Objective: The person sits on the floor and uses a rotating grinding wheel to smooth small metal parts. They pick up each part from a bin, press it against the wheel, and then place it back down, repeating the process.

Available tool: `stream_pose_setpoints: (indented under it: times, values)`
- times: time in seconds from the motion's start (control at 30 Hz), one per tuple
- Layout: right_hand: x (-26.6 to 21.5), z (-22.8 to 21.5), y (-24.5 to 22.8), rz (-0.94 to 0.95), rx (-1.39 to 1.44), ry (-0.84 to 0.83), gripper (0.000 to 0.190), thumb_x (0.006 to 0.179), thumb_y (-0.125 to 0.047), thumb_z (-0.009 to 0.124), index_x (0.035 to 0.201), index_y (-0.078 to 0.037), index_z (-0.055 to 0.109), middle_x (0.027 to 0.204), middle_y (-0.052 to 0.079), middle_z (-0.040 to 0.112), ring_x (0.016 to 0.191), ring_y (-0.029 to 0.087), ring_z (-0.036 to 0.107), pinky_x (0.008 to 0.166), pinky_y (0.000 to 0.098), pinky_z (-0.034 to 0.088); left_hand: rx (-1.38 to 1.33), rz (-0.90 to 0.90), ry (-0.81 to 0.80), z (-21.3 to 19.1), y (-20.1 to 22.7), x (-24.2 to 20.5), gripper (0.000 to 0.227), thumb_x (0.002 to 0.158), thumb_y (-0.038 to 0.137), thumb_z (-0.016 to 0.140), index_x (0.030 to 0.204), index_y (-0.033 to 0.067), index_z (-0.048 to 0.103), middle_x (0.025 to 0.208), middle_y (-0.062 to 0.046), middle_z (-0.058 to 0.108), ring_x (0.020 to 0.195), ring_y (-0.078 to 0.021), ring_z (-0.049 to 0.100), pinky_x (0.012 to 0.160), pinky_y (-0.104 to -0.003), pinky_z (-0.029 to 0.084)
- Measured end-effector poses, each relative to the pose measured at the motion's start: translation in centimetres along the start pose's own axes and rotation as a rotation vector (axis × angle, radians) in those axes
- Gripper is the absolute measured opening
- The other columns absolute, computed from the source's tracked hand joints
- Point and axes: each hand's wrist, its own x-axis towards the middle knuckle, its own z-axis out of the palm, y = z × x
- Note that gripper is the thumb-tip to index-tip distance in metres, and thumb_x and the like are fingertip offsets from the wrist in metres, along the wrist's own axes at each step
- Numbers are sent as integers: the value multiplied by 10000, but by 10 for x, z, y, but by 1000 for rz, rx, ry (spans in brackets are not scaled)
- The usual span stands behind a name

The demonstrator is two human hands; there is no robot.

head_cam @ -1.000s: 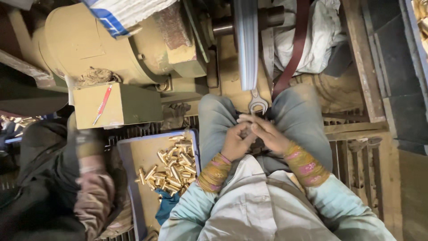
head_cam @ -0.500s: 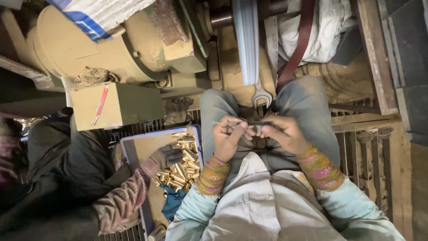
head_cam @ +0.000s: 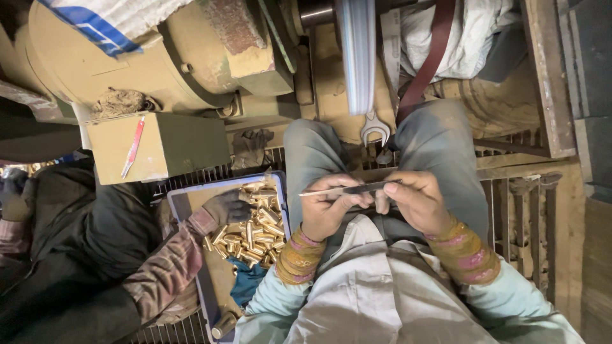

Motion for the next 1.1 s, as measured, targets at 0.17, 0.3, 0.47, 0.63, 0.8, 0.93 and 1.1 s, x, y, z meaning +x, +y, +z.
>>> stream_pose_setpoints:
  times: [0.17, 0.3, 0.47, 0.63, 0.8, 0.93, 1.1]
  values:
    - [-5, 9, -7, 7, -75, 19, 223, 1035, -39, 557, 946, 119, 687, 862, 165, 708, 765, 200, 663, 709, 331, 535, -74, 46, 36, 7, 7, -1, 154, 1003, -43, 667, 1138, -67, 598, 1023, -194, 725, 902, -233, 754, 798, -351, 645]
    - [-6, 14, -16, 8, -177, -15, 234, 1036, -44, 557, 927, 111, 695, 843, 143, 721, 757, 174, 670, 709, 309, 549, -32, 62, 30, 9, 13, -3, 88, 1019, -88, 661, 1099, -86, 625, 1030, -223, 713, 908, -265, 749, 799, -376, 640]
    - [-7, 20, -25, -14, -363, -10, 229, 1013, -57, 585, 905, 97, 715, 802, 119, 740, 711, 152, 681, 669, 290, 560, -49, 105, 87, 14, 16, -7, 170, 978, -112, 672, 1107, -61, 573, 1006, -224, 711, 887, -263, 759, 772, -371, 643]
    - [-7, 23, -30, -31, -397, -27, 227, 1012, -57, 586, 909, 95, 721, 804, 122, 749, 715, 152, 691, 672, 290, 564, -107, 164, 65, 15, 17, -8, 259, 957, -147, 686, 1136, -26, 544, 1005, -229, 693, 894, -271, 748, 771, -365, 629]
    - [-9, 23, -29, -50, -362, -37, 220, 1017, -52, 578, 926, 94, 715, 813, 129, 746, 720, 163, 693, 674, 297, 567, -44, 191, 43, 13, 16, -7, 263, 944, -148, 694, 1105, -9, 540, 1006, -224, 682, 885, -267, 743, 777, -366, 633]
    - [-10, 22, -26, -62, -333, -33, 229, 1022, -58, 575, 922, 98, 708, 808, 141, 740, 714, 175, 690, 670, 304, 568, -33, 187, 29, 14, 16, -9, 241, 957, -143, 697, 1098, -18, 547, 997, -219, 683, 887, -258, 737, 785, -362, 626]
    - [-13, 22, -20, -18, -184, -13, 242, 1028, -56, 568, 921, 114, 703, 816, 160, 735, 723, 192, 681, 679, 315, 555, -60, 139, 70, 16, 17, -11, 211, 971, -75, 686, 1133, -36, 555, 1019, -221, 698, 868, -252, 739, 769, -355, 627]
